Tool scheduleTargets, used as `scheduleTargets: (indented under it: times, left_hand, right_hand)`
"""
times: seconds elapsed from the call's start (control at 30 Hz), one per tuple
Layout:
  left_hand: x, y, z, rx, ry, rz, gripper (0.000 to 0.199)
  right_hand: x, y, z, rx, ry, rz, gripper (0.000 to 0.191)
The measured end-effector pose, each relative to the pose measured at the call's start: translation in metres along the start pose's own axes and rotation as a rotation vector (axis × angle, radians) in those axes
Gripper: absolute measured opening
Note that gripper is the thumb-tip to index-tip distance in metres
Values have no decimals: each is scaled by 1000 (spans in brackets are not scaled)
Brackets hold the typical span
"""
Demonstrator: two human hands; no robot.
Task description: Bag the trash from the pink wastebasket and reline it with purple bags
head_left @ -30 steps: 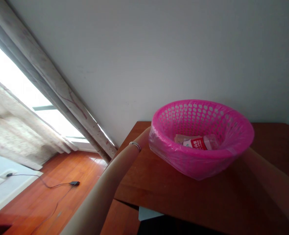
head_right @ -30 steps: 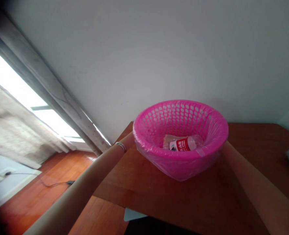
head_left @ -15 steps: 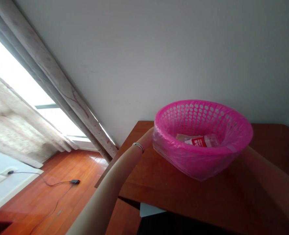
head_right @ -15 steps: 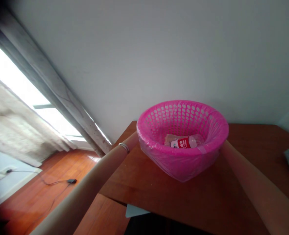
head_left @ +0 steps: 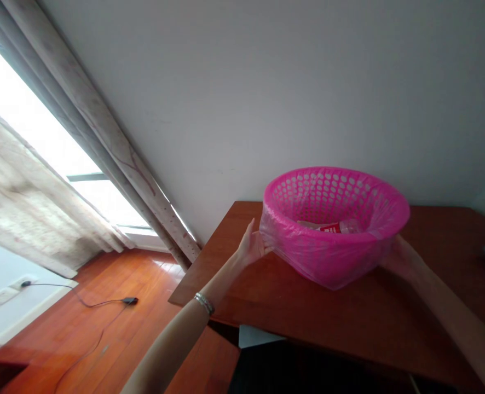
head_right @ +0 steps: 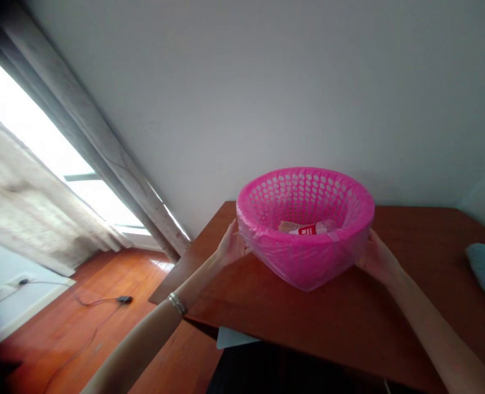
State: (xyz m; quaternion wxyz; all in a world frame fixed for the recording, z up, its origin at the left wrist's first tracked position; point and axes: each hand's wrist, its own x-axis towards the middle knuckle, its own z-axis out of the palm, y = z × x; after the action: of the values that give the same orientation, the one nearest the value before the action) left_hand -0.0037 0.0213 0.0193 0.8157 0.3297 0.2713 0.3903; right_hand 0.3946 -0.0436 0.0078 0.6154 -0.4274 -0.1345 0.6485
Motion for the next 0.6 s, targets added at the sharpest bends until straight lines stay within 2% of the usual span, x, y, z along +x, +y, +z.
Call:
scheduleTargets:
  times: [0.03, 0.1, 0.17, 0.3, 0.47, 0.53, 0.6]
  left_hand:
    - [-9, -8, 1, -48, -11, -18, 45]
    - [-24, -26, 5, -55, 0, -8, 29]
    - [-34, -43, 12, 2, 9, 14, 12]
    - [-47, -64, 16, 111, -57, -69, 10]
    - [-53, -64, -4, 172, 11, -77, 11]
    - [-50, -58, -13, 225, 21, -116, 13]
    - [-39, -46, -18, 252, 80, -152, 12]
  right_hand:
    - [-5, 5, -9, 12, -9, 45, 22]
    - [-17, 18, -27, 26, -9, 69, 17]
    - [-28, 30, -40, -13, -18, 64, 22]
    - [-43, 45, -57, -105, -48, 116, 28]
    - [-47, 46, -73, -68, 84, 81, 31]
    - [-46, 43, -73, -80, 64, 96, 27]
    - [-43, 38, -62, -70, 33, 110, 19]
